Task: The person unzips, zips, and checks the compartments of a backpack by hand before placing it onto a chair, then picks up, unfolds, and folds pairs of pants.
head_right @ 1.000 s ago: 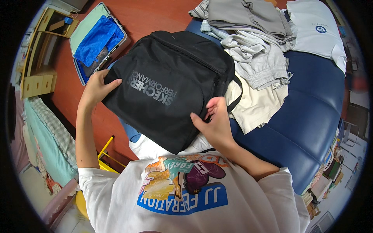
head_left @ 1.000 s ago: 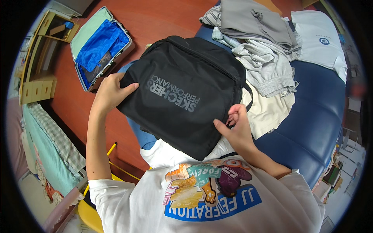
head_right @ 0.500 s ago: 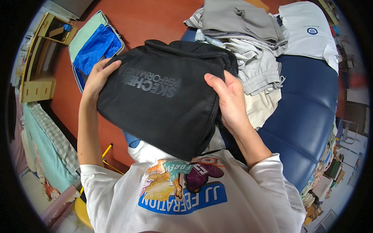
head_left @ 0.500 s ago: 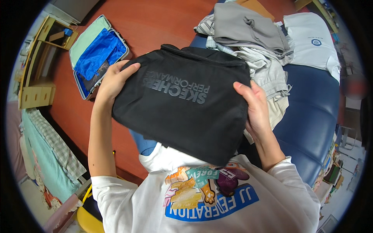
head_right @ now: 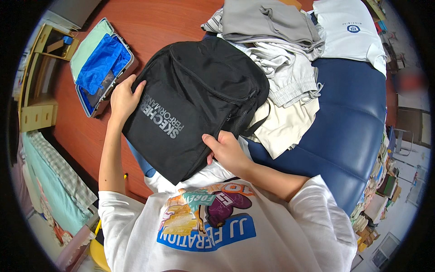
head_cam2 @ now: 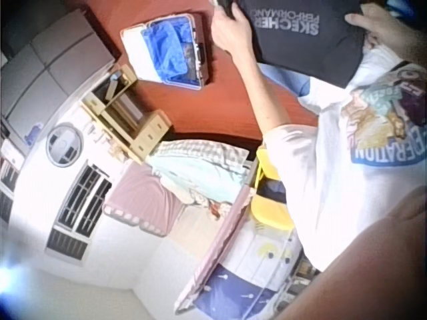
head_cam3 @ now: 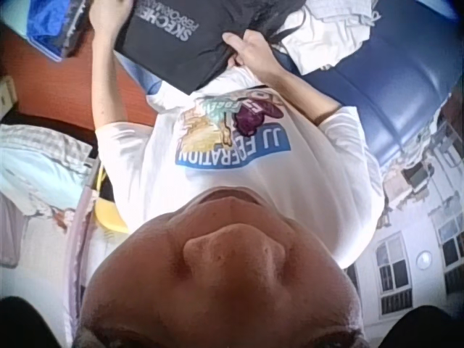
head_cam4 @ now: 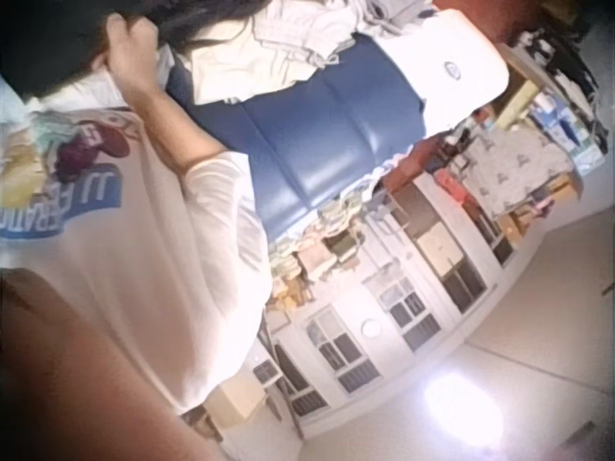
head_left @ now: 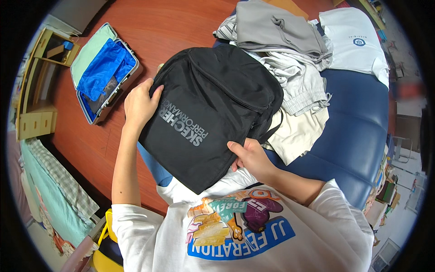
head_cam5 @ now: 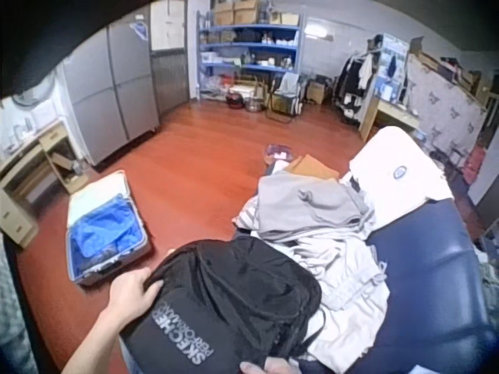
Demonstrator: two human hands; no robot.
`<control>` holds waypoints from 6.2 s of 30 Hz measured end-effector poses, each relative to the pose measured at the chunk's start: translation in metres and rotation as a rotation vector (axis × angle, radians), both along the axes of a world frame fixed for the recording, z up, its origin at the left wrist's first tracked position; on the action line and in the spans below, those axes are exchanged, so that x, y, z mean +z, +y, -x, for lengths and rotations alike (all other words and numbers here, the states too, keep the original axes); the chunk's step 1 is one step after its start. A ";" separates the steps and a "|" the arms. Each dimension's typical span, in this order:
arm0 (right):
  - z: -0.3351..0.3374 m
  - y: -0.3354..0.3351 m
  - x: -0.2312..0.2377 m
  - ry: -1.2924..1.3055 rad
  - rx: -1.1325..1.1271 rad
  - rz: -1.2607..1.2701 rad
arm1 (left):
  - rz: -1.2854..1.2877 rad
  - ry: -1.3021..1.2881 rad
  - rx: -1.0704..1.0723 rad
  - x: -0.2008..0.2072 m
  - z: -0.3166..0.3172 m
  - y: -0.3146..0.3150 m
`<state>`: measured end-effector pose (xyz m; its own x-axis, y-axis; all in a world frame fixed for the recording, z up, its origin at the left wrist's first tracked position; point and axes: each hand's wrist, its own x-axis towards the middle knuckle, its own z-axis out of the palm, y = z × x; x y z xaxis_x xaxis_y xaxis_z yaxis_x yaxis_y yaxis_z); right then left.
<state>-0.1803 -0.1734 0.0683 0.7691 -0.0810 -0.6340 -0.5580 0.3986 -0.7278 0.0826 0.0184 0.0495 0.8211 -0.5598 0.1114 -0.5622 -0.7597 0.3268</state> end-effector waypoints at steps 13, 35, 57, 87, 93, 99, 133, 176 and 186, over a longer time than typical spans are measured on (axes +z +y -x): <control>-0.027 -0.260 -0.125 0.058 0.110 0.961 | -0.138 0.114 -0.566 0.075 0.188 -0.040; -0.043 -0.148 -0.007 -0.443 -0.046 0.213 | 0.197 -0.165 0.213 0.094 0.121 0.159; -0.186 -0.043 -0.005 -0.534 0.108 0.016 | 0.475 0.209 0.754 0.071 0.283 0.179; -0.177 0.070 -0.051 -1.348 0.220 1.062 | 0.614 0.980 0.521 -0.005 0.058 0.107; -0.235 -0.061 -0.179 -0.289 -0.069 1.670 | 0.938 1.146 0.493 -0.019 0.052 0.115; -0.189 0.064 -0.076 -1.139 0.306 1.185 | 0.906 1.094 0.407 -0.039 0.053 0.132; -0.294 0.069 -0.103 -1.449 0.919 1.247 | 0.126 0.384 0.131 -0.006 0.135 0.033; -0.351 0.010 -0.104 -0.597 0.728 0.977 | -0.001 0.163 0.790 -0.096 0.030 0.231; -0.367 0.075 -0.098 -0.356 0.772 1.197 | 0.017 0.472 0.938 -0.099 0.016 0.278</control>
<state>0.1869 -0.0979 -0.0301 0.9625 0.0842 -0.2578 -0.0725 -0.8361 -0.5437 0.0666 0.2968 -0.0494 0.8867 0.3224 -0.3314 0.4373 -0.8178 0.3743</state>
